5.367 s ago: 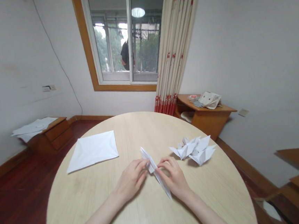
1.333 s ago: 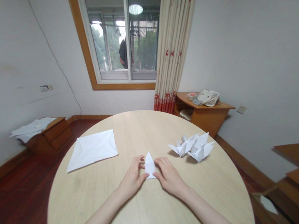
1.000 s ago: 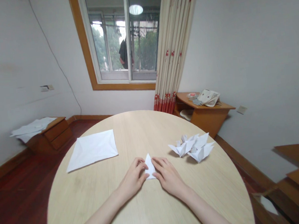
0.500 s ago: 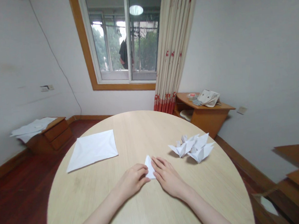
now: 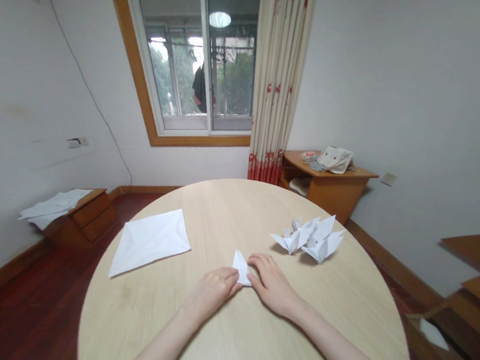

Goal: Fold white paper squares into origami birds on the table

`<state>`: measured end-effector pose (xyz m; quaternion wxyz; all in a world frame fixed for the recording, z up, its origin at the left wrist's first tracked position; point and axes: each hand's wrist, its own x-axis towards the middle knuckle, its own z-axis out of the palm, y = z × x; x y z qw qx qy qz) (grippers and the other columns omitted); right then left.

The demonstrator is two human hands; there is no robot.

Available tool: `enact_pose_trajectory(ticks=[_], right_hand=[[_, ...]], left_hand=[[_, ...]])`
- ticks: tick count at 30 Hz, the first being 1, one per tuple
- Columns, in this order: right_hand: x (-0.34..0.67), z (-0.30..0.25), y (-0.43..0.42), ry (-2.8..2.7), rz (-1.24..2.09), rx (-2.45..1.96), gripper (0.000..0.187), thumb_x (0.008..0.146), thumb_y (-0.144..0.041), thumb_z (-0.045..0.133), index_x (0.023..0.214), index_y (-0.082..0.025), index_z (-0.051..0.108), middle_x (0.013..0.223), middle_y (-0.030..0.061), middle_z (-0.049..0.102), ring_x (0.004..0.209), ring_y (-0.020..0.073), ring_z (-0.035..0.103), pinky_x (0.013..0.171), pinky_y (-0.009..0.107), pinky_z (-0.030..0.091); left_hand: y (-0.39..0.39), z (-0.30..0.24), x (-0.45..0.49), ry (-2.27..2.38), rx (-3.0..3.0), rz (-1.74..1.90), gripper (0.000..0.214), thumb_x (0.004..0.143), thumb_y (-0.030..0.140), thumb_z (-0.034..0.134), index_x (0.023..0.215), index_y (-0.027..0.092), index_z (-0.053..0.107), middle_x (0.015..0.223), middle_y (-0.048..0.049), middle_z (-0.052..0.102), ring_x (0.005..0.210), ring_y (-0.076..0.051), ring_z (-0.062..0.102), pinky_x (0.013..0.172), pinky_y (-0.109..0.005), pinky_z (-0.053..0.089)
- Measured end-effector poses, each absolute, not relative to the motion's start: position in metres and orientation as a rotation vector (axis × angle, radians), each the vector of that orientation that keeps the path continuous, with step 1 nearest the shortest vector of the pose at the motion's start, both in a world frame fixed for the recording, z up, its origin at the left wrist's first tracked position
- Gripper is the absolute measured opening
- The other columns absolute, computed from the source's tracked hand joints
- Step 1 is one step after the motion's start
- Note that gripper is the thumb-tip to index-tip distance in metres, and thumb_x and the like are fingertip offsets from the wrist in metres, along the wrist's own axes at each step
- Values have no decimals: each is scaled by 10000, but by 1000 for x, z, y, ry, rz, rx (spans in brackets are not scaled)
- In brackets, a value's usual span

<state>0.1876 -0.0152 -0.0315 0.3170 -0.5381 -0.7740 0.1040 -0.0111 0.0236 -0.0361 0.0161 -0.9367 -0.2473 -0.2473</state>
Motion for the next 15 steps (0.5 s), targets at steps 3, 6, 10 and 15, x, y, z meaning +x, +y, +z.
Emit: enact_pose_trajectory(ticks=[3,6,10,15], right_hand=[[187,-29,-15,-2006,274,-1435,41,882,-195,505,916,-195,529,978,74,571,966,232,519,877,411,460],[187,-29,-15,-2022,255,-1448,95,912,-226,484,828,-205,521,942,60,542,933,223,507,850,393,461],[187,-30,-14,-2053,273,-1425,208,951,-235,437,777,-205,547,964,61,536,958,221,493,878,397,439],[185,-28,-14,-2017,366,-1419,267,958,-249,437,716,-205,541,922,45,544,934,212,486,865,393,433]], left_hand=[[23,-36,-11,-782,-2897,-776,239,966,240,465,970,112,667,987,-124,727,878,-233,708,771,-342,581],[22,-36,-11,-789,-2865,-790,270,981,256,431,967,125,667,985,-114,733,862,-219,714,758,-325,585],[23,-38,-10,-764,-2791,-860,308,992,276,401,934,129,666,937,-101,743,817,-213,721,729,-322,594],[22,-35,-10,-699,-2713,-956,308,996,278,392,986,115,653,945,-118,735,834,-219,718,734,-335,596]])
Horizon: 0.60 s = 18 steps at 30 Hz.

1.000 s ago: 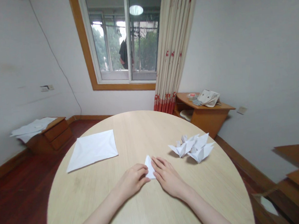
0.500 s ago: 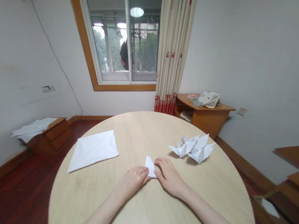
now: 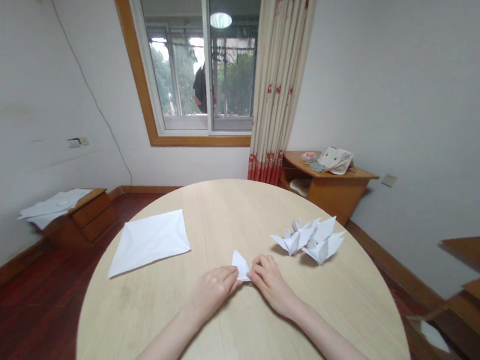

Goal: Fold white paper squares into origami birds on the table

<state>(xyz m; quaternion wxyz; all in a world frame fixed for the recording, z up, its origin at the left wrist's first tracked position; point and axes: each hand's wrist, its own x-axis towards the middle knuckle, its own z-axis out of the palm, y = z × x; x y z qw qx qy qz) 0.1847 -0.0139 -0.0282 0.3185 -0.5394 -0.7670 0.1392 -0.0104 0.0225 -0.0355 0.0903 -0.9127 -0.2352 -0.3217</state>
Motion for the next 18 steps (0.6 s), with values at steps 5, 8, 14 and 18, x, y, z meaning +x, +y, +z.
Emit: enact_pose_trajectory(ticks=[5,8,14,18], right_hand=[[183,-26,-15,-1957,403,-1396,243,956,-280,447,740,-208,533,916,38,542,941,208,489,861,379,427],[183,-25,-16,-1958,375,-1391,212,955,-276,448,771,-210,532,934,39,545,949,209,487,865,383,421],[184,-27,-16,-1979,273,-1377,195,951,-217,424,789,-215,533,950,50,550,940,218,490,849,401,422],[185,-26,-16,-1993,235,-1358,188,940,-189,422,785,-216,525,941,52,552,934,222,497,828,392,428]], left_hand=[[20,-28,-14,-754,-2733,-1089,276,985,300,424,1129,148,604,1086,-126,692,995,-228,671,855,-363,566],[17,-27,-14,-945,-2817,-1276,305,952,300,502,1236,195,532,1201,-118,634,1107,-232,609,931,-394,524],[19,-33,-8,-1646,-2917,-1915,590,750,300,737,1264,186,471,1113,-104,634,917,-208,648,807,-379,549],[24,-34,-4,-2053,-3016,-2275,651,609,355,824,1154,118,559,883,-73,680,705,-168,664,674,-308,548]])
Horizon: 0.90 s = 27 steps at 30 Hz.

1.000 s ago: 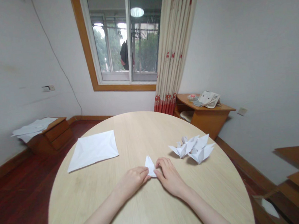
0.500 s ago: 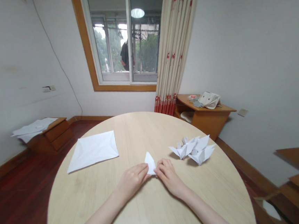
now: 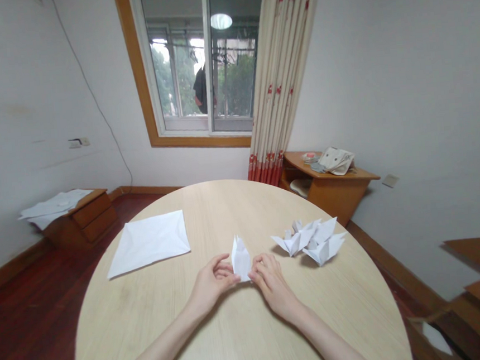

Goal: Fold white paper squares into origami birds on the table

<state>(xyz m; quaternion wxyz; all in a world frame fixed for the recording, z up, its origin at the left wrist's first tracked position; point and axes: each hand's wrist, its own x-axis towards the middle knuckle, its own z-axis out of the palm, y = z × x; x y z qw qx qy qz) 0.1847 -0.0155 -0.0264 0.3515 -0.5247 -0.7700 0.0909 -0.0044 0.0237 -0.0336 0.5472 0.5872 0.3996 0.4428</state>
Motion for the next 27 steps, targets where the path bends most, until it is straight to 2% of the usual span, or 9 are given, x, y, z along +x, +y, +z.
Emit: enact_pose_trajectory(ticks=[3,6,13,18,27], right_hand=[[185,-25,-17,-2000,230,-1359,177,929,-167,430,780,-214,516,931,51,549,926,222,500,820,387,429],[184,-24,-17,-2002,231,-1362,160,918,-155,451,784,-211,518,936,51,550,921,219,499,817,383,432],[184,-22,-18,-1943,143,-1281,164,930,-193,474,835,-205,607,929,67,593,923,229,522,826,406,438],[181,-20,-22,-1888,134,-1228,194,933,-203,468,931,-214,661,965,84,643,936,236,557,828,407,461],[175,-19,-28,-1750,196,-1178,116,905,-219,484,899,-214,600,926,87,635,909,228,596,800,367,497]], left_hand=[[23,-29,-5,938,1244,1007,585,557,385,855,1021,100,642,775,-63,695,659,-171,670,641,-284,534],[19,-23,-7,937,1188,993,494,563,399,855,919,95,696,770,-87,717,683,-193,682,651,-289,532],[12,-16,-4,949,1197,998,343,553,393,841,705,110,720,647,-67,712,608,-193,662,623,-297,534],[8,-14,-1,1002,1248,1009,300,559,380,826,670,118,731,667,-82,726,621,-208,670,616,-296,536],[3,-15,1,1023,1309,1027,288,593,378,806,714,123,751,696,-89,737,652,-225,685,614,-292,539]])
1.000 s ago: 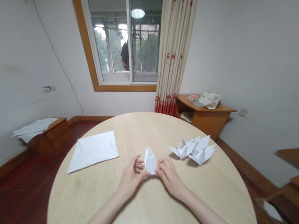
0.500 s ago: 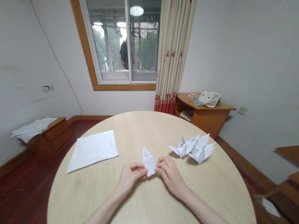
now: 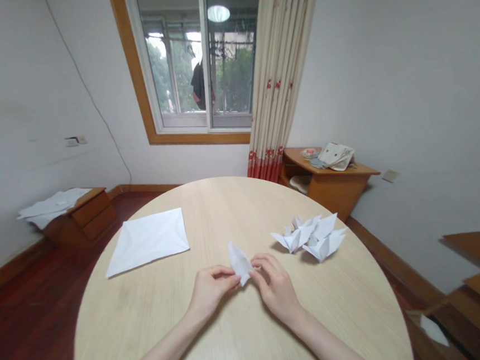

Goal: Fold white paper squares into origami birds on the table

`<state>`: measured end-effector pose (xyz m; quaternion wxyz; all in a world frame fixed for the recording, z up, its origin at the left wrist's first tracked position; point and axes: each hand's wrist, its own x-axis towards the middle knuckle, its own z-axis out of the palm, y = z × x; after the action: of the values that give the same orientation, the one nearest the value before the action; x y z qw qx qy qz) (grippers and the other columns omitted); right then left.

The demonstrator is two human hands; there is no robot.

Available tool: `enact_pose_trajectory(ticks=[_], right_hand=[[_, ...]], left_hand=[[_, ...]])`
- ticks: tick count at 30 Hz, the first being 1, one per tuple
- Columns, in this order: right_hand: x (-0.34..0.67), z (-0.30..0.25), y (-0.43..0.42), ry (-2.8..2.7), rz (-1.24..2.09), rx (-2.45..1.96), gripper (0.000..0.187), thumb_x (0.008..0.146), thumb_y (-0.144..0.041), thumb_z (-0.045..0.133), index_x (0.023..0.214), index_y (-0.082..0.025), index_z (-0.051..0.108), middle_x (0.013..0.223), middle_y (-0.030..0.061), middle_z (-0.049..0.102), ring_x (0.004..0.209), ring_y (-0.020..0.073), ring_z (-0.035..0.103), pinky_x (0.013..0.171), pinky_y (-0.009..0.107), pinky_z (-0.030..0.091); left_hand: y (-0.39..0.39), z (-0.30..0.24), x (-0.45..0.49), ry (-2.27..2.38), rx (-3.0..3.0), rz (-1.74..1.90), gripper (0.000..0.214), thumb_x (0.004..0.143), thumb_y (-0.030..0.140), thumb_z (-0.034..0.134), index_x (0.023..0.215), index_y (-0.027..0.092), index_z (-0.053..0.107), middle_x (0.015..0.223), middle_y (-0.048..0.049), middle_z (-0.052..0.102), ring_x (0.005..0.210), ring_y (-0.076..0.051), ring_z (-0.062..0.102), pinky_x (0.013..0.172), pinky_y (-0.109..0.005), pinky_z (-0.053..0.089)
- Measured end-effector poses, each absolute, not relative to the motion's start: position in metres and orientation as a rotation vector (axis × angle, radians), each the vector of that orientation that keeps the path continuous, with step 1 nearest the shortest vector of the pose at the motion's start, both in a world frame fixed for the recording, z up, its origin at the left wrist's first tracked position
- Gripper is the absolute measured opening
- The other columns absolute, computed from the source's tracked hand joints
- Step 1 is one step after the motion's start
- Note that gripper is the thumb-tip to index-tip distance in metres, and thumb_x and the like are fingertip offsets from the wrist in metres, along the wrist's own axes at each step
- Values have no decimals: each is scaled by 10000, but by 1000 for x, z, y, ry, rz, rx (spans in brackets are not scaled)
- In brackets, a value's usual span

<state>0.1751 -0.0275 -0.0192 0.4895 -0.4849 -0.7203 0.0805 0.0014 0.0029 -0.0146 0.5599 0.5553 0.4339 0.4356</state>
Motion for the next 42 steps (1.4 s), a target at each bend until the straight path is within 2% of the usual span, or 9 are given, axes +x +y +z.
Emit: enact_pose_trajectory(ticks=[5,10,16,24,28,35,42], right_hand=[[173,-16,-30,-1773,280,-1162,135,918,-250,484,906,-200,609,853,76,645,800,204,614,705,318,511],[175,-12,-31,-1867,322,-1128,206,926,-241,497,1008,-231,686,898,69,710,845,205,648,762,340,524],[175,-10,-32,-1894,399,-1111,239,930,-247,493,1066,-250,689,947,67,718,879,201,655,782,340,526],[173,-10,-33,-1858,564,-1175,106,845,-260,626,926,-205,665,838,34,680,754,171,616,711,300,491],[172,-8,-34,-1840,583,-1211,109,800,-219,672,906,-200,657,829,26,667,755,168,607,711,297,485],[173,-5,-34,-1830,612,-1200,121,824,-213,621,935,-201,667,855,36,680,770,170,613,725,299,487],[174,-5,-32,-1793,627,-1186,188,829,-196,543,980,-174,653,904,64,701,763,171,621,737,307,494]], left_hand=[[4,-15,2,1015,1293,1021,282,589,369,807,706,118,753,721,-100,745,670,-231,688,645,-304,542],[7,-17,0,972,1268,998,301,571,373,813,729,123,757,783,-102,755,726,-247,695,722,-340,544],[11,-20,-2,939,1206,998,343,541,395,830,724,120,738,753,-89,751,702,-235,694,709,-337,548],[10,-18,-3,927,1246,983,283,585,375,794,705,133,711,711,-56,739,680,-214,684,693,-320,538],[9,-17,-3,888,1244,982,275,597,369,793,716,136,706,728,-55,742,694,-215,685,704,-323,534],[9,-17,-4,815,1269,983,262,643,368,773,750,137,711,729,-55,734,727,-214,676,727,-311,515],[14,-15,-9,801,1494,1017,259,756,390,697,816,138,714,863,-82,705,828,-215,633,804,-314,462]])
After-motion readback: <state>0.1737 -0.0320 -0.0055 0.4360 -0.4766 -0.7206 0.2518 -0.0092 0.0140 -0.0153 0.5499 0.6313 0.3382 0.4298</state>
